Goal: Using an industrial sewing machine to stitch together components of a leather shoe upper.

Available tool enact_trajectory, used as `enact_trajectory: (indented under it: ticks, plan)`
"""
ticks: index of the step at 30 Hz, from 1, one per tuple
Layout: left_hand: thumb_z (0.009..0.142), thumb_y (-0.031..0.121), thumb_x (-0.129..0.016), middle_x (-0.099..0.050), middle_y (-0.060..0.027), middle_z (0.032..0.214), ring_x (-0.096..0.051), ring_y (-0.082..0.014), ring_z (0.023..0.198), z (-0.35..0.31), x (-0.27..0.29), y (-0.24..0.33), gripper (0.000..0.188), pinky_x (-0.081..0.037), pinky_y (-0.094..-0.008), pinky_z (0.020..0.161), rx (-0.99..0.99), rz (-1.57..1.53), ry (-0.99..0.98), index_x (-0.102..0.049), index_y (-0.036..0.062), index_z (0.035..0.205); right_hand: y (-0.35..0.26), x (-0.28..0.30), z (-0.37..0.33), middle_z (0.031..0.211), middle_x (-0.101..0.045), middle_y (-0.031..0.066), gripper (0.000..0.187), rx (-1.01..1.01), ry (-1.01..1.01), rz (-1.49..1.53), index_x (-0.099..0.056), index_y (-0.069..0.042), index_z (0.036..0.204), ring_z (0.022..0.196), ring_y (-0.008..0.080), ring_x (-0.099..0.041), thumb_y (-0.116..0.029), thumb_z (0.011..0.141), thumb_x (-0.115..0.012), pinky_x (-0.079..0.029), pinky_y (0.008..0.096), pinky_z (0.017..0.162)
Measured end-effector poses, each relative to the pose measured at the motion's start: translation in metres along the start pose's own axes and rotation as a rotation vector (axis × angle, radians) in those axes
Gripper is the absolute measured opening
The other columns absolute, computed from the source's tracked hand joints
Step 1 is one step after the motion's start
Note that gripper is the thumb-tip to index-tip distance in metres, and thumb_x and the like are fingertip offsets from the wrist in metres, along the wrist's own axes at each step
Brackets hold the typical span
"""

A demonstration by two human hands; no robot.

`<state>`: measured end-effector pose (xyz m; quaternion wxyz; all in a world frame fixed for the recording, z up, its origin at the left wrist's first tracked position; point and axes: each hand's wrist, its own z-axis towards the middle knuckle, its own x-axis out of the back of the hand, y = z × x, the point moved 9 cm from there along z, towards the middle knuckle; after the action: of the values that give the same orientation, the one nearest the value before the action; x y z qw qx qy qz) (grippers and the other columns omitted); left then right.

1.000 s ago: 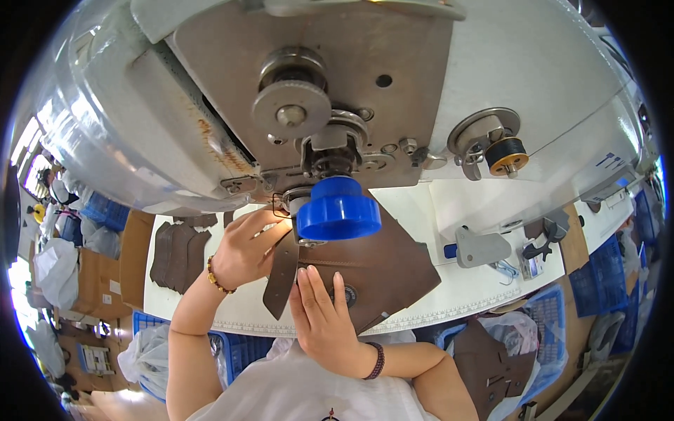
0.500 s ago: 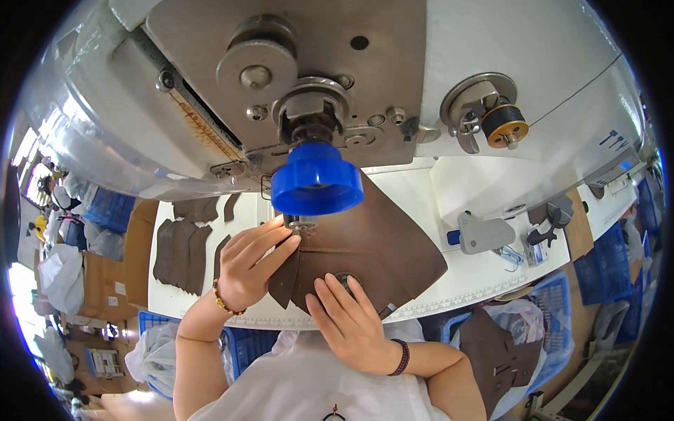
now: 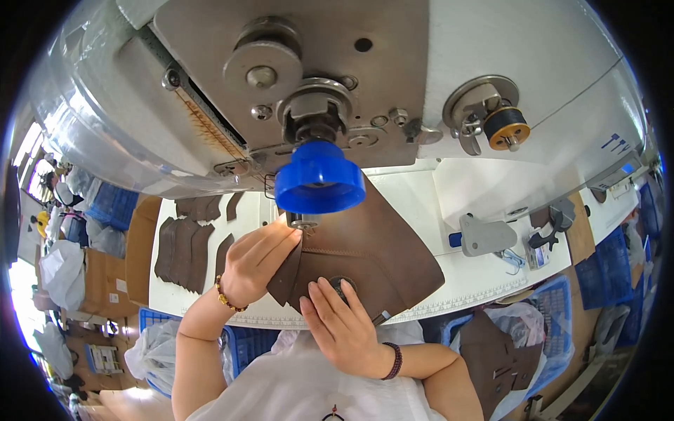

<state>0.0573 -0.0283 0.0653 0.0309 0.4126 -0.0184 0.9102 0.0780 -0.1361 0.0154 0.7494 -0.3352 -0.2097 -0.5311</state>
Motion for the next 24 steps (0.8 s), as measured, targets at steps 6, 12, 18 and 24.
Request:
enact_trajectory:
  ticks: [6,12,18,24]
  plan:
    - [0.067,0.0,-0.063,-0.062,-0.0152,0.094,-0.063,-0.0268,0.089,0.002,0.002,0.001,0.024,-0.056,-0.0321,0.075,-0.061,0.021,-0.012,-0.063,-0.0071,0.09,-0.002,0.0,0.002,0.111,-0.058,0.0238,0.031,-0.004,-0.004,0.001,-0.061,0.006,0.102,0.108,0.0358,-0.056,-0.006,0.074,-0.058,-0.043,0.0501,0.091]
    - [0.068,0.001,-0.063,-0.062,-0.0144,0.094,-0.064,-0.0261,0.088,0.002,0.002,-0.002,0.024,-0.056,-0.0312,0.072,-0.066,0.021,0.009,-0.063,-0.0062,0.09,0.0,-0.001,0.004,0.111,-0.058,0.0238,0.03,-0.009,-0.006,-0.004,-0.061,0.006,0.101,0.108,0.0358,-0.056,-0.006,0.074,-0.058,-0.043,0.0499,0.091]
    - [0.065,0.003,-0.062,-0.061,-0.0133,0.096,-0.064,-0.027,0.085,0.008,0.0,-0.019,0.03,-0.055,-0.0338,0.071,-0.033,-0.067,0.008,-0.062,-0.0045,0.094,0.008,0.0,0.013,0.113,-0.057,0.0239,0.033,-0.013,0.006,0.01,-0.06,0.007,0.104,0.11,0.0365,-0.054,-0.006,0.074,-0.057,-0.042,0.0495,0.092]
    - [0.065,0.004,-0.063,-0.061,-0.0121,0.096,-0.064,-0.0273,0.082,0.011,-0.002,-0.03,0.032,-0.055,-0.0349,0.071,0.022,-0.119,-0.03,-0.061,-0.0014,0.097,0.014,0.0,0.022,0.114,-0.057,0.0224,0.034,-0.02,-0.018,0.018,-0.059,0.006,0.105,0.11,0.0361,-0.054,-0.004,0.073,-0.057,-0.042,0.0495,0.093]
